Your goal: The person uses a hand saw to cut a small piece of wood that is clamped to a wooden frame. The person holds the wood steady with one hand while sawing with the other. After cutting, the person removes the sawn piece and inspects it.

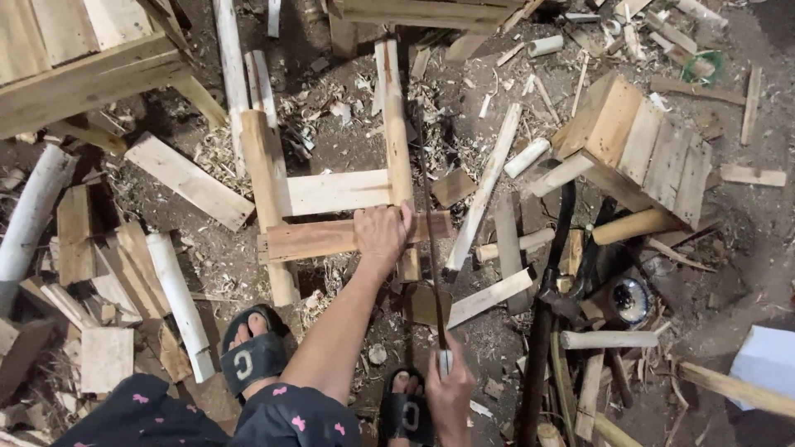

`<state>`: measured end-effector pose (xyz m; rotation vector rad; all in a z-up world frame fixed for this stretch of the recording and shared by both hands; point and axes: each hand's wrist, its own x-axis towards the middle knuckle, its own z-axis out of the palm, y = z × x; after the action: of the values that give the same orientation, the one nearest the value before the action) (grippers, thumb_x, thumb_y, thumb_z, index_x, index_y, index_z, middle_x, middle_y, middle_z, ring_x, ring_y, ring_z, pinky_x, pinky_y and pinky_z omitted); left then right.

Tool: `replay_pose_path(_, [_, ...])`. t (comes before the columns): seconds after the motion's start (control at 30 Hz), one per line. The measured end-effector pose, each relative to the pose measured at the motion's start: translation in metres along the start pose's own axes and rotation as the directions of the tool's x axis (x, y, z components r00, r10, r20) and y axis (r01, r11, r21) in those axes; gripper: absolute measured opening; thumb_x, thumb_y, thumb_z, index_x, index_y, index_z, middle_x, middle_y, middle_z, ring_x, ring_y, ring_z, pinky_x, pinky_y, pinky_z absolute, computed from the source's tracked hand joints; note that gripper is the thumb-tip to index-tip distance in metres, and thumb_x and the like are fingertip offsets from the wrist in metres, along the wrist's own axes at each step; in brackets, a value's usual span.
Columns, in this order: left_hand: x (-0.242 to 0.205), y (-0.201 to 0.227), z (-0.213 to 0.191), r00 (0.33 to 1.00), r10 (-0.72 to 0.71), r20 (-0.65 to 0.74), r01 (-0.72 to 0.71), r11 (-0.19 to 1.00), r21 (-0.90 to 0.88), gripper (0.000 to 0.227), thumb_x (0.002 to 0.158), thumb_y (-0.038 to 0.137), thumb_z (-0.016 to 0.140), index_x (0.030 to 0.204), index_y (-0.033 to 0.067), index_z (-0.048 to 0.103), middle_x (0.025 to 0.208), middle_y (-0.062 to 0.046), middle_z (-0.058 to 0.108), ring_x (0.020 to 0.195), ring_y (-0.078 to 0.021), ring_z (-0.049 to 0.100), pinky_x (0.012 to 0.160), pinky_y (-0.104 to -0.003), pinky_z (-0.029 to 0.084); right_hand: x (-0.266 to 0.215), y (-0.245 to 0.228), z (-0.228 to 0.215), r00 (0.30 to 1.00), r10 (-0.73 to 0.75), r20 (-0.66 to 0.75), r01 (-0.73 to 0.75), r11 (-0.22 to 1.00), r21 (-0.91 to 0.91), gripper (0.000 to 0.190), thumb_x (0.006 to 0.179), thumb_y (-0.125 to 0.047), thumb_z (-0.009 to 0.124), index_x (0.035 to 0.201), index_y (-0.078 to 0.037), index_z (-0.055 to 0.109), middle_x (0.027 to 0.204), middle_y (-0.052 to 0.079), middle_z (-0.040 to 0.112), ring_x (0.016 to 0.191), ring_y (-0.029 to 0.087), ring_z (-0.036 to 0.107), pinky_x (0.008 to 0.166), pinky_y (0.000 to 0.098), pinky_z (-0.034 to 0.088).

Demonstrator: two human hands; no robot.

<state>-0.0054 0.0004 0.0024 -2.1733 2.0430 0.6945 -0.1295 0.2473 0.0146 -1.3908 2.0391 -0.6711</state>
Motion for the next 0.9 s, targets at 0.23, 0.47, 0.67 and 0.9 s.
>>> replay_pose_path(0.23, [-0.001,-0.001,0.006,0.998,0.011,-0.056,-0.011,1.000,0.013,0.051,0.098,0.043,0.021,0.062,0.0181,0.048,0.057,0.000,0.047,0.053,-0.0137,0.040,0.066,-0.032,0.036,0.040,-0.040,-0.006,1.000,-0.015,-0.004,0.015,1.000,0.018,0.043,0.087,-0.008,0.061,0.128,-0.011,0.050,0.053,-0.003,0.057,0.035,0.004,0.041,0.027,0.0147,0.037])
replay_pose_path(0.47, [-0.003,0.002,0.003,0.999,-0.006,-0.049,0.002,0.997,-0.079,0.050,0.100,0.038,0.021,0.060,0.0193,0.045,0.058,0.000,0.047,0.053,-0.0149,0.039,0.066,-0.035,0.037,-0.054,0.045,0.017,0.965,0.163,-0.207,-0.211,0.949,-0.236,0.045,0.077,-0.028,0.067,0.121,-0.027,0.059,0.069,0.001,0.071,0.052,0.012,0.064,0.062,0.0234,0.058])
replay_pose_path(0.67, [0.020,-0.006,0.019,0.991,-0.072,-0.109,0.092,0.979,0.181,0.048,0.105,0.034,0.031,0.066,0.0178,0.054,0.048,0.008,0.035,0.044,-0.0142,0.035,0.057,-0.031,0.039,0.016,0.028,-0.007,0.989,-0.124,-0.082,0.119,0.991,-0.058,0.052,0.070,-0.005,0.062,0.121,-0.010,0.060,0.114,0.009,0.067,0.104,0.025,0.064,0.087,0.0334,0.049])
replay_pose_path(0.9, [0.012,0.003,0.026,0.981,0.029,-0.192,-0.017,0.998,0.064,0.035,0.101,0.040,0.041,0.085,0.0176,0.063,0.057,0.002,0.056,0.051,-0.0149,0.046,0.057,-0.031,0.038,-0.012,0.008,-0.010,0.990,0.102,-0.099,-0.086,0.985,0.148,0.041,0.079,-0.010,0.061,0.120,-0.006,0.060,0.112,0.009,0.069,0.100,0.018,0.066,0.087,0.0278,0.050])
